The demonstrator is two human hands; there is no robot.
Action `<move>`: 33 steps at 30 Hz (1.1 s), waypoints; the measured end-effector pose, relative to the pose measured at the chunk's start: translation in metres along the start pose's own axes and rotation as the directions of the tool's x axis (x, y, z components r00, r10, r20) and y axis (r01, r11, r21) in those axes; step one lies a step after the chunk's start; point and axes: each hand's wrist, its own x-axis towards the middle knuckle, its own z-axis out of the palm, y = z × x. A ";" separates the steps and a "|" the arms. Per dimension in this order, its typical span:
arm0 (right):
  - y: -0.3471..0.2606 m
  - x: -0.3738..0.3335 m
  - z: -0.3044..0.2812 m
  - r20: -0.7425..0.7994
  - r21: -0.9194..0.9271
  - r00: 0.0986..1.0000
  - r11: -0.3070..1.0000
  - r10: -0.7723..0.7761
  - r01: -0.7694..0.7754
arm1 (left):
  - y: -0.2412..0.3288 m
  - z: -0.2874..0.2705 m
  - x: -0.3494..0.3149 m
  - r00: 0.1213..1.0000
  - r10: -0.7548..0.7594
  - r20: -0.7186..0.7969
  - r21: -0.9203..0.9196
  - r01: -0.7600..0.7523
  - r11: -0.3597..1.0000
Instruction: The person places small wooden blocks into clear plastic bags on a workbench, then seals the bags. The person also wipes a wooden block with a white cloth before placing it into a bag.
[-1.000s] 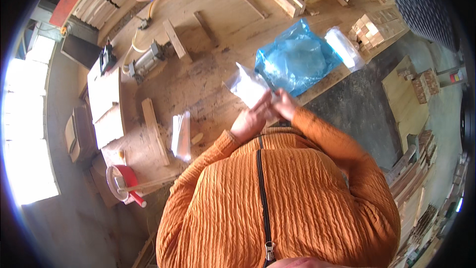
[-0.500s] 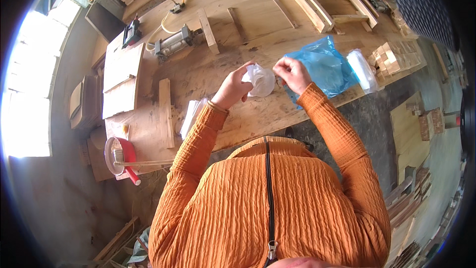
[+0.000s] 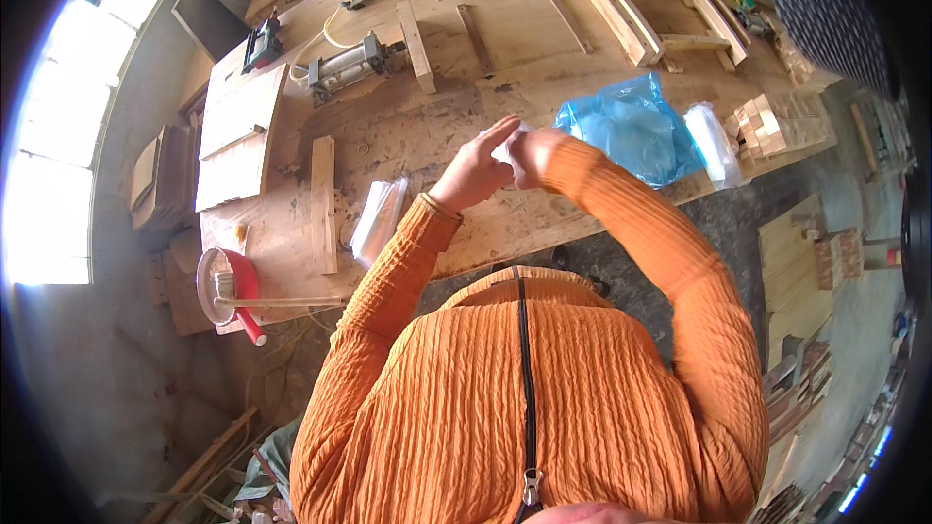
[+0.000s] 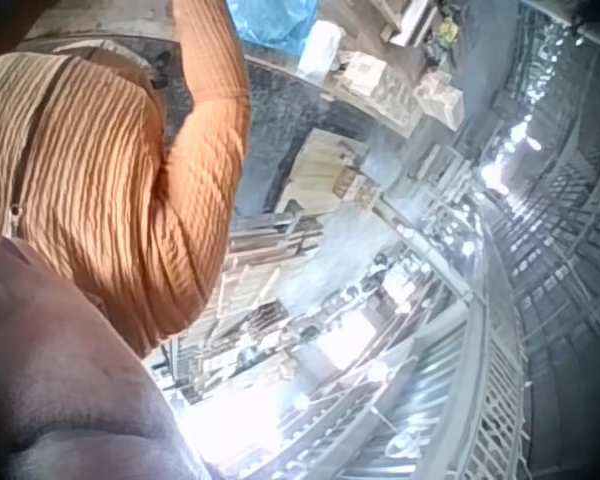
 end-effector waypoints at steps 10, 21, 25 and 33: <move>-0.011 -0.026 0.039 -0.222 -0.236 0.966 0.968 -0.136 0.082 | 0.000 -0.005 -0.008 0.976 0.218 0.007 0.148 -0.217 0.965; 0.005 -0.011 0.114 -0.324 0.439 0.942 0.867 -0.091 0.235 | -0.037 0.058 -0.035 0.998 0.053 -0.034 0.228 -0.043 0.973; 0.016 -0.067 0.112 -0.523 0.527 0.852 0.790 0.010 0.314 | -0.069 0.071 -0.058 0.871 0.335 0.360 0.633 -0.492 0.598; 0.017 -0.069 0.115 -0.694 0.535 0.698 0.774 0.175 0.338 | -0.082 -0.130 -0.086 0.708 -0.138 -0.693 0.175 0.351 0.920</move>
